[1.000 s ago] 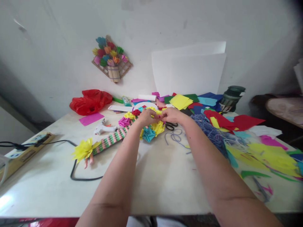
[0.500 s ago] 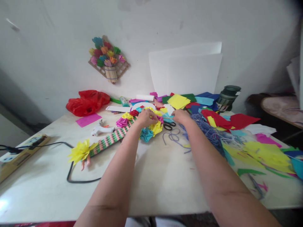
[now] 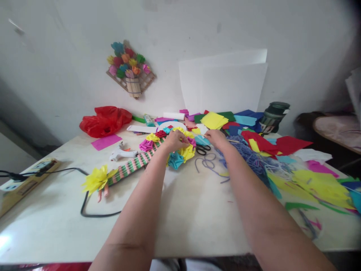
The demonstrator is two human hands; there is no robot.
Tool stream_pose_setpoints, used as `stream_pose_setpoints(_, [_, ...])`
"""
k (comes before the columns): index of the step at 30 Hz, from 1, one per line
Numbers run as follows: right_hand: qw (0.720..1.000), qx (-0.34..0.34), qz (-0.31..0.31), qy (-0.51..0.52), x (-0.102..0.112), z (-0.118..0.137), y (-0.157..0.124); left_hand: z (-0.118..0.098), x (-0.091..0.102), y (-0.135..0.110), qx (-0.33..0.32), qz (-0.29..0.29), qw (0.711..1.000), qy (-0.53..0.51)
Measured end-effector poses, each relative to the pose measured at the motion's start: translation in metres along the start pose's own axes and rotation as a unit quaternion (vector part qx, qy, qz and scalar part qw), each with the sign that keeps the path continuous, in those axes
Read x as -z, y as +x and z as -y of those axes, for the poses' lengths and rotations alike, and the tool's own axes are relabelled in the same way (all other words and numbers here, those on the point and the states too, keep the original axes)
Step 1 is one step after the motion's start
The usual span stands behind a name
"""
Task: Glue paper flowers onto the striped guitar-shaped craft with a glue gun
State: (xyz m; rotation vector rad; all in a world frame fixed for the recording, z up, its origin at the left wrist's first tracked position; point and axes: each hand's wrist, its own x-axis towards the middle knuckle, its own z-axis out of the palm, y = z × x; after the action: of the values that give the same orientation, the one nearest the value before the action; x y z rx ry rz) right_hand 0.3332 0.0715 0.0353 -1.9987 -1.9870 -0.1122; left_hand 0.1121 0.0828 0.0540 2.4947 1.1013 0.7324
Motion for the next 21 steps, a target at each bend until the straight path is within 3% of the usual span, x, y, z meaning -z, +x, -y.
stream_pose_setpoints(6, [0.977,0.122,-0.039,0.168,0.022,0.015,-0.002,0.003,-0.003,0.001,0.000,-0.012,1.000,0.016])
stream_pose_setpoints(13, [0.970,0.162,0.064,0.172,0.054,0.032,-0.014,0.004,-0.005,-0.002,0.039,-0.005,0.998,0.041])
stream_pose_setpoints(21, [0.954,0.136,0.165,0.209,0.060,0.036,-0.021,-0.001,-0.003,-0.003,0.051,-0.019,0.998,0.002])
